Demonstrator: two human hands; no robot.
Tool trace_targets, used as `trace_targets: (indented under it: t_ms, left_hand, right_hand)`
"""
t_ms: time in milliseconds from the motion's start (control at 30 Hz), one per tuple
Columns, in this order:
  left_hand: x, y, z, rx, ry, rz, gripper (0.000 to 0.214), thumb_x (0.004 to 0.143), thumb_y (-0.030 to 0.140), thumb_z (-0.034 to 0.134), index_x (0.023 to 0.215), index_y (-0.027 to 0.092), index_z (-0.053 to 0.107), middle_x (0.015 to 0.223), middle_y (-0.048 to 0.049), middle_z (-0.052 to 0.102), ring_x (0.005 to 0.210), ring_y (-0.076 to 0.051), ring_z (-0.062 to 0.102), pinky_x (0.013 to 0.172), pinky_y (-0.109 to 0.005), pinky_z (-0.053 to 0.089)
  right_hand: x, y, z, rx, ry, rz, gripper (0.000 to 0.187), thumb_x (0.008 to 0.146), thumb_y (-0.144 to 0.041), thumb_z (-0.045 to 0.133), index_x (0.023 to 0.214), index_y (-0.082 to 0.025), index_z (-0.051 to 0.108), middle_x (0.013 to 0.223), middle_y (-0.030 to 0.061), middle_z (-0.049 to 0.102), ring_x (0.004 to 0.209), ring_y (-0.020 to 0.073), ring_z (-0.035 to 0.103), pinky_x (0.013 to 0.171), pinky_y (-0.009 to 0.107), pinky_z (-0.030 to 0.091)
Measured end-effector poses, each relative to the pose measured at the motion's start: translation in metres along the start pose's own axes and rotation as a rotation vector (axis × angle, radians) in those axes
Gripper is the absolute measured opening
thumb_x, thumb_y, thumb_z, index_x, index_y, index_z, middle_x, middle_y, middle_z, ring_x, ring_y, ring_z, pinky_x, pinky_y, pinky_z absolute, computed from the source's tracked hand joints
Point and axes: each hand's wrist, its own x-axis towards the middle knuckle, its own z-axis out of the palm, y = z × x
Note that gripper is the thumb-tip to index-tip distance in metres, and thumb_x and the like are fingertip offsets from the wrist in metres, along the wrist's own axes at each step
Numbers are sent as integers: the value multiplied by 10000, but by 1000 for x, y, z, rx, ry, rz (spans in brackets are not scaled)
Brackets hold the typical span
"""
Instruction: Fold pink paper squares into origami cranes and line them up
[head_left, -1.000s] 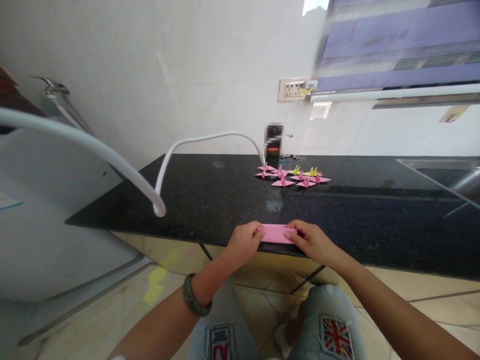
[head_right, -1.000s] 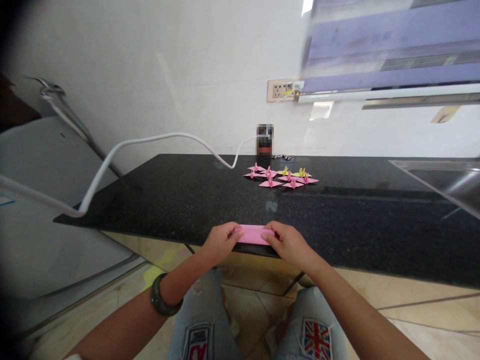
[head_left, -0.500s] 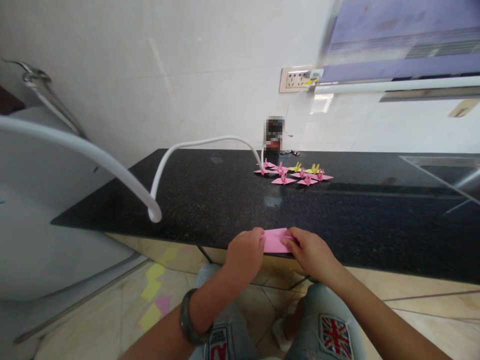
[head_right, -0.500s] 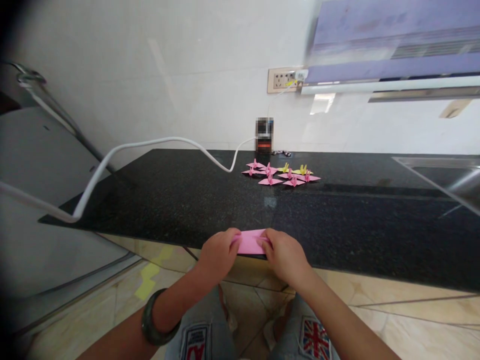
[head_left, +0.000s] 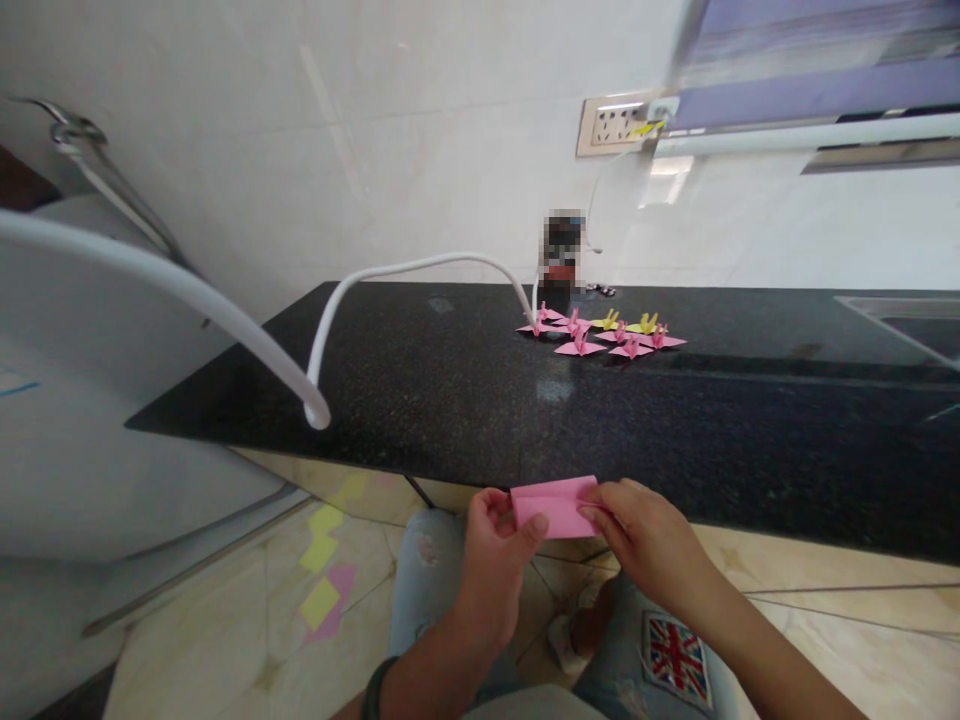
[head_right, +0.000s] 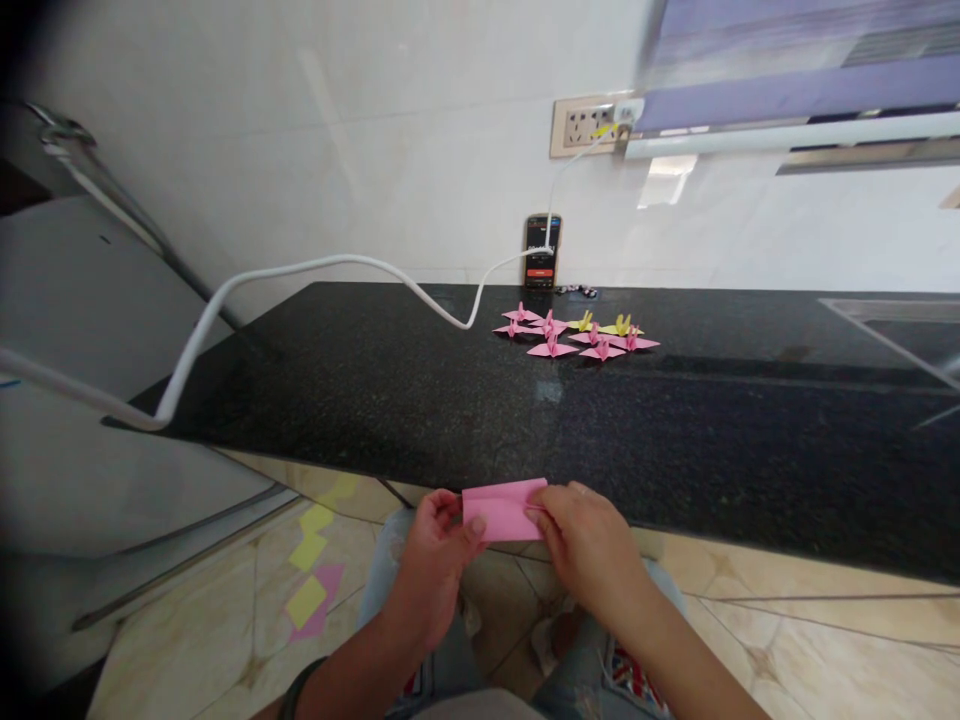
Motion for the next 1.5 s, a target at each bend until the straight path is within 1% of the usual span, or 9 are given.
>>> trace_targets:
  t_ms: [167, 267, 467, 633, 800, 933, 1100, 1300, 1500]
  left_hand:
    - [-10, 2, 2, -53, -99, -104, 495, 646, 280, 603, 1038, 184, 316, 876, -61, 551, 706, -133, 558, 601, -243, 438]
    - [-14, 1, -1, -12, -169, -95, 449, 674, 255, 572, 1053, 178, 346, 805, -35, 552, 639, -107, 542, 590, -227, 427]
    - [-17, 6, -4, 125, -230, -22, 277, 689, 260, 544, 934, 147, 484, 817, -42, 570, 652, -105, 524, 577, -206, 414]
    - [-18, 7, -5, 210, -198, 22, 264, 701, 292, 530, 921, 146, 538, 853, -51, 583, 704, -125, 527, 607, -221, 433]
    - [-21, 5, -2, 203, -207, 20, 291, 696, 315, 536, 929, 142, 543, 876, -67, 585, 708, -133, 536, 612, -233, 451]
    - [-25, 3, 2, 190, -220, 2, 333, 661, 321, 573, 941, 144, 540, 887, -73, 582, 702, -140, 545, 572, -231, 462]
    - [-27, 3, 4, 248, -210, 11, 320, 658, 321, 574, 919, 138, 547, 879, -83, 582, 685, -141, 549, 531, -214, 460]
    - [-25, 3, 2, 251, -191, -23, 323, 686, 335, 536, 957, 158, 537, 852, -64, 593, 635, -129, 544, 467, -201, 443]
    - [-22, 7, -2, 351, -208, 160, 241, 699, 299, 534, 873, 149, 608, 881, -73, 614, 786, -158, 548, 677, -246, 446]
  right_hand:
    - [-7, -6, -6, 148, -77, -15, 192, 798, -287, 419, 694, -197, 554, 689, 34, 579, 661, 167, 493, 616, 287, 358]
    - [-15, -10, -5, 305, -93, 50, 149, 793, -291, 430, 759, -206, 547, 714, 26, 573, 663, 156, 502, 594, 271, 372]
    - [-23, -11, 14, 653, 95, 297, 262, 767, -365, 465, 967, -197, 471, 666, 8, 520, 590, 130, 499, 490, 229, 386]
    - [-23, -16, 19, 619, 269, 331, 379, 752, -371, 481, 1085, -200, 420, 843, 54, 517, 643, 137, 499, 528, 244, 419]
    - [-26, -23, 20, 627, 186, 301, 336, 813, -363, 366, 1105, -208, 426, 886, 70, 548, 703, 162, 529, 575, 261, 431]
    - [-26, -26, 23, 615, 249, 337, 296, 824, -354, 340, 1049, -207, 465, 869, 69, 562, 699, 166, 535, 564, 258, 426]
    - [-27, -27, 29, 658, 289, 350, 286, 807, -364, 367, 1013, -202, 481, 726, 49, 562, 579, 152, 517, 477, 245, 408]
    - [-30, -29, 23, 774, 187, 280, 400, 768, -355, 460, 1139, -226, 386, 759, 35, 553, 572, 140, 510, 483, 244, 422]
    - [-26, -28, 11, 603, 154, 192, 206, 741, -330, 508, 907, -212, 534, 844, 37, 575, 742, 162, 529, 639, 263, 427]
